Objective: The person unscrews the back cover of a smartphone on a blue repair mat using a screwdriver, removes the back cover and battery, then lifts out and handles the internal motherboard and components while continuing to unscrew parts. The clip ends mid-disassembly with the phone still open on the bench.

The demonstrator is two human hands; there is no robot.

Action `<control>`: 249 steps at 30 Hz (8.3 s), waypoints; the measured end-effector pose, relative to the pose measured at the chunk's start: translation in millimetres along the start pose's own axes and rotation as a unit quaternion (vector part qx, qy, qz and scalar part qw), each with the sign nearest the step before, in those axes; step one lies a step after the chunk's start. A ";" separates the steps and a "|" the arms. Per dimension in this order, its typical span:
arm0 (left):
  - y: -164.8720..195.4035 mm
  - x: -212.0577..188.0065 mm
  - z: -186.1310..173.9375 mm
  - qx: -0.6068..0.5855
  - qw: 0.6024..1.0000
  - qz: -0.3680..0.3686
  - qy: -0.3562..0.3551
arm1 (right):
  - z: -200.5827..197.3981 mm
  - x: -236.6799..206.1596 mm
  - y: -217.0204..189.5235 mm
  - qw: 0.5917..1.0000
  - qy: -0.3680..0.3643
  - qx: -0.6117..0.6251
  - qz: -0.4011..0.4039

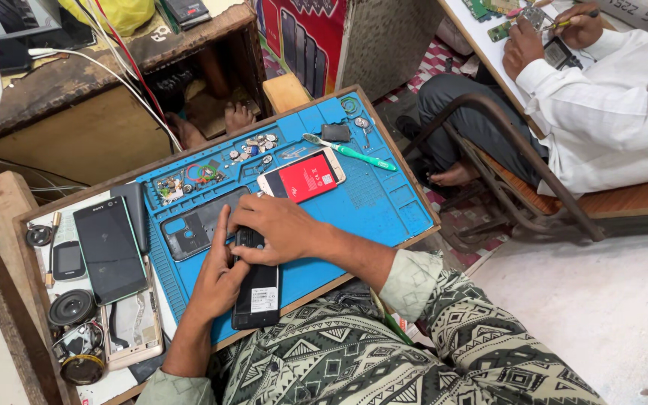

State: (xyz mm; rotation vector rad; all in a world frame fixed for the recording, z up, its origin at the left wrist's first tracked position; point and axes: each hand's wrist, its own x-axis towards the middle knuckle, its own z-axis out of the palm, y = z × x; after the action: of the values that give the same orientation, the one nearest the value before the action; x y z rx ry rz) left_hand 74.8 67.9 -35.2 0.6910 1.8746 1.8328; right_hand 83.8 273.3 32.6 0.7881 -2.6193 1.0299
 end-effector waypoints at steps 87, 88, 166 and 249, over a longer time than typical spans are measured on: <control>13.7 -17.6 4.6 -0.047 0.997 0.062 0.004 | 27.8 -7.7 32.7 0.998 0.041 0.039 -0.033; 11.6 -17.2 5.7 -0.077 0.994 0.083 0.004 | 26.8 -8.1 32.0 0.998 0.043 0.039 -0.029; -13.5 -21.0 4.5 0.103 0.978 0.171 0.059 | -22.2 -32.7 0.1 0.995 -0.039 -0.040 -0.085; -21.6 -17.1 14.6 -0.057 0.990 0.060 0.117 | -42.6 5.6 34.6 0.965 -0.243 0.070 0.070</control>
State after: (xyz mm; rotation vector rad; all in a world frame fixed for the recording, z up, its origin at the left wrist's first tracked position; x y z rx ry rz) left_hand 96.1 68.7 -58.0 0.5831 1.8871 2.1611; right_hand 60.3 321.3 46.3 1.0090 -3.0772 1.1963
